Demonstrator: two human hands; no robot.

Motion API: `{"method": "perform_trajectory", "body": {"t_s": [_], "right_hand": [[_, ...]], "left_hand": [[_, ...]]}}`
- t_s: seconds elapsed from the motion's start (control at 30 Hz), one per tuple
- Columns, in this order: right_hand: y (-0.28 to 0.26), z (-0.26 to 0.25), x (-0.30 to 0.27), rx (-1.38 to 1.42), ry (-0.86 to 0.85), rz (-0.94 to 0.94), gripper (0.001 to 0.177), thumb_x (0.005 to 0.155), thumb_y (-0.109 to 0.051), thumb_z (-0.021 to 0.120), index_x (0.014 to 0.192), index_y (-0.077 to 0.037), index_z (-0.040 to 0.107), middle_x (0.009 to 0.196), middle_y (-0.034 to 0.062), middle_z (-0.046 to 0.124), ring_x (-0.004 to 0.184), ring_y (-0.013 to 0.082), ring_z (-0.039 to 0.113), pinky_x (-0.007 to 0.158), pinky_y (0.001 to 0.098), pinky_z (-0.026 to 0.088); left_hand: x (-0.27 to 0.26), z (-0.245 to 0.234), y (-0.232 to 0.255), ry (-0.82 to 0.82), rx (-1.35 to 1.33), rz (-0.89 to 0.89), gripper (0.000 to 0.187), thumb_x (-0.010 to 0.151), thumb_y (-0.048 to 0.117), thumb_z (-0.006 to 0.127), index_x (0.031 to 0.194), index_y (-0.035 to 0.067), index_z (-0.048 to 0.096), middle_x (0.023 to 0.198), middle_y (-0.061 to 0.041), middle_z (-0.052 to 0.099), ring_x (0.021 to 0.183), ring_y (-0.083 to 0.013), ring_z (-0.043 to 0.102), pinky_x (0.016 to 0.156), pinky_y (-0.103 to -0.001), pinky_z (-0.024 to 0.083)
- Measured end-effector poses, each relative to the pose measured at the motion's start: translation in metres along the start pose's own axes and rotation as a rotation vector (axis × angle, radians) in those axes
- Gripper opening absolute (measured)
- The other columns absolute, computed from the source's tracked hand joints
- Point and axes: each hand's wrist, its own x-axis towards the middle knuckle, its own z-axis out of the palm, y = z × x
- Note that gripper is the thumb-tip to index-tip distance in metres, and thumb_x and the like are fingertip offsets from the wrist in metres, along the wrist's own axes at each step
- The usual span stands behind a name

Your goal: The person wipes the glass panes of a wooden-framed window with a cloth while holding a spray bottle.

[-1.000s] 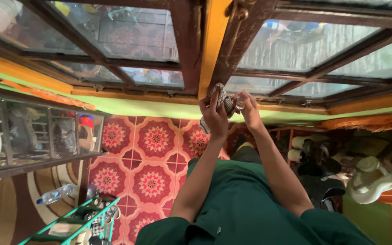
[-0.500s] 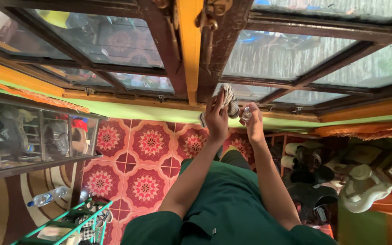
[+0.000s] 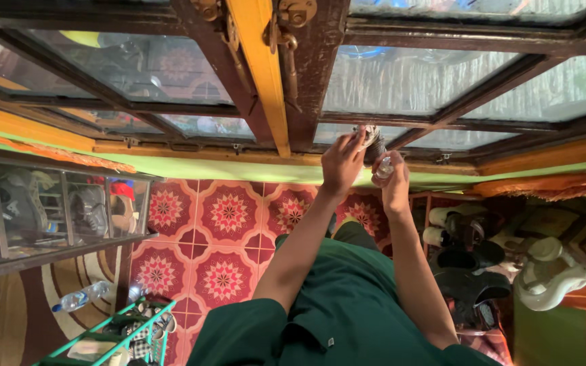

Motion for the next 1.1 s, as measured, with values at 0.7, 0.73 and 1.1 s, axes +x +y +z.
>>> {"method": "perform_trajectory", "body": {"t_s": [0.7,0.73,1.1], "right_hand": [[0.01,0.012,-0.008,0.051,-0.043,0.034,0.037,0.107,-0.046,0.052,0.099,-0.01,0.058,0.087,0.0015,0.058,0.072,0.0084,0.05,0.06,0.0247,0.037],[0.008,0.011,-0.01,0.051,-0.035,0.032,0.037,0.107,-0.046,0.052,0.099,-0.01,0.058,0.087,0.0015,0.058,0.072,0.0084,0.05,0.06,0.0247,0.037],[-0.006,-0.013,-0.018,0.036,0.065,-0.021,0.038,0.108,-0.046,0.051,0.099,-0.009,0.057,0.087,0.0034,0.058,0.07,0.0116,0.049,0.061,0.0274,0.038]], "left_hand": [[-0.001,-0.035,-0.011,0.133,-0.073,-0.272,0.054,0.089,-0.001,0.073,0.139,0.013,0.059,0.12,-0.013,0.068,0.099,-0.036,0.069,0.08,-0.042,0.055],[-0.003,-0.029,-0.011,0.127,-0.079,-0.271,0.054,0.089,-0.001,0.073,0.139,0.013,0.059,0.12,-0.013,0.068,0.099,-0.036,0.069,0.08,-0.042,0.055],[0.007,0.001,0.013,0.171,-0.043,-0.045,0.047,0.092,-0.002,0.076,0.13,0.025,0.066,0.111,-0.009,0.07,0.084,-0.0184,0.07,0.07,-0.033,0.06]]}}
